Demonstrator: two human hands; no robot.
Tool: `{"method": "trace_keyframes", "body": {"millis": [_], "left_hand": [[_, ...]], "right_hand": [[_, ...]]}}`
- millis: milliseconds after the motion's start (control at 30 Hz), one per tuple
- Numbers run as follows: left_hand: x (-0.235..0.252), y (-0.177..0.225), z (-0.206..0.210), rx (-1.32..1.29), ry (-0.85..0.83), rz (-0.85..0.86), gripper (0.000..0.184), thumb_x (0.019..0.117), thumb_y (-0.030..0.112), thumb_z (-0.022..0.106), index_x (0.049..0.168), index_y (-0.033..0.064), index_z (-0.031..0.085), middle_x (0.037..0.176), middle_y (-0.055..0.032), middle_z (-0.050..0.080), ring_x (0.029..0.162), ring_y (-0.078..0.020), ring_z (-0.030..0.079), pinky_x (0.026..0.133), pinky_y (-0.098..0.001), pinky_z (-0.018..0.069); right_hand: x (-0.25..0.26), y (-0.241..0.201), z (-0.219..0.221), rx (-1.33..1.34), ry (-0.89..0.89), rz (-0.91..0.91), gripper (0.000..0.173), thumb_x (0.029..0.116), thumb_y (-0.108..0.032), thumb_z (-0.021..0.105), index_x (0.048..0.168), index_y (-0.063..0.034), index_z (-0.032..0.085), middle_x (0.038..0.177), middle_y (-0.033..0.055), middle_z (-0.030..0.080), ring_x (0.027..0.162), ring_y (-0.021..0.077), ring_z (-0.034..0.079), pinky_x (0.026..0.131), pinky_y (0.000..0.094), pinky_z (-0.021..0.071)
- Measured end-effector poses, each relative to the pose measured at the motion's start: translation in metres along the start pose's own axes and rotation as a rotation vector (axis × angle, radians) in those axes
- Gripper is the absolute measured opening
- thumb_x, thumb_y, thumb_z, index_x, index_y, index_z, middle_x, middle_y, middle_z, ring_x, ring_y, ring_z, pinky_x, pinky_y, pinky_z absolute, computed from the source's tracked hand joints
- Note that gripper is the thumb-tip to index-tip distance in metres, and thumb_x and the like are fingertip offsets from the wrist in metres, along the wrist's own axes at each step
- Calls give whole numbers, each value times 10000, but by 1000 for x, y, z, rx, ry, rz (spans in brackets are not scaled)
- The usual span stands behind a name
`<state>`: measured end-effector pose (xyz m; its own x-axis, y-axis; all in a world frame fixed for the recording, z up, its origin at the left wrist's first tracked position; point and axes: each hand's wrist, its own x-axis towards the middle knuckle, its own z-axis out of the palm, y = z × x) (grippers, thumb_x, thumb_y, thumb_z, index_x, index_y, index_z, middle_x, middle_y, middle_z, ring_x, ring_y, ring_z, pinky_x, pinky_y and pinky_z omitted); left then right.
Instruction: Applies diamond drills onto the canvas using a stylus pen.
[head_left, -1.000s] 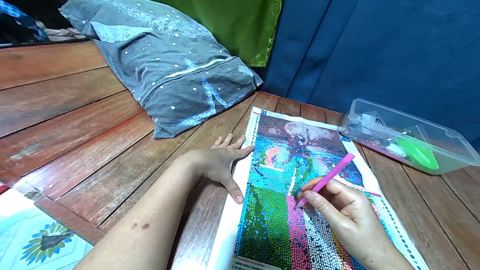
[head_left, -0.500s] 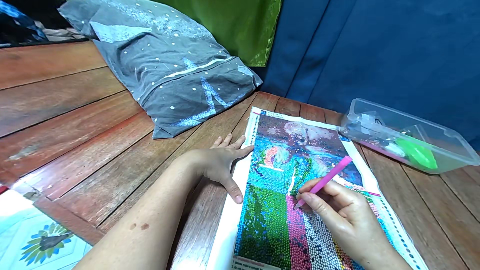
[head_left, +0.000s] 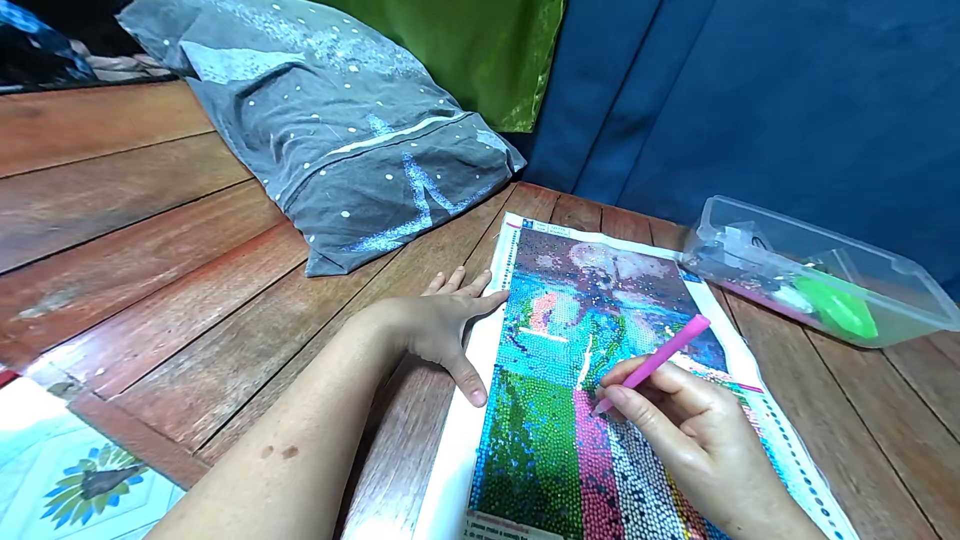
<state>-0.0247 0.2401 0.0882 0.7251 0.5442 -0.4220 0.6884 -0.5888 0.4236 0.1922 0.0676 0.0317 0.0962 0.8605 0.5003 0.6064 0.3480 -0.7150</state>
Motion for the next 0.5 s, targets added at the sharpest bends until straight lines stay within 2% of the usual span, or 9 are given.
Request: {"method": "trace_keyframes", "body": {"millis": [500], "left_hand": [[-1, 2, 0, 0, -6, -2, 1267, 704, 415, 929, 1663, 229, 123, 1729, -120, -73, 1571, -421, -129, 1227, -614, -75]], "right_hand": [[-2, 2, 3, -104, 29, -108, 209, 978, -270, 595, 930, -108, 718, 853, -58, 710, 747, -32, 668, 686, 125, 574]]}}
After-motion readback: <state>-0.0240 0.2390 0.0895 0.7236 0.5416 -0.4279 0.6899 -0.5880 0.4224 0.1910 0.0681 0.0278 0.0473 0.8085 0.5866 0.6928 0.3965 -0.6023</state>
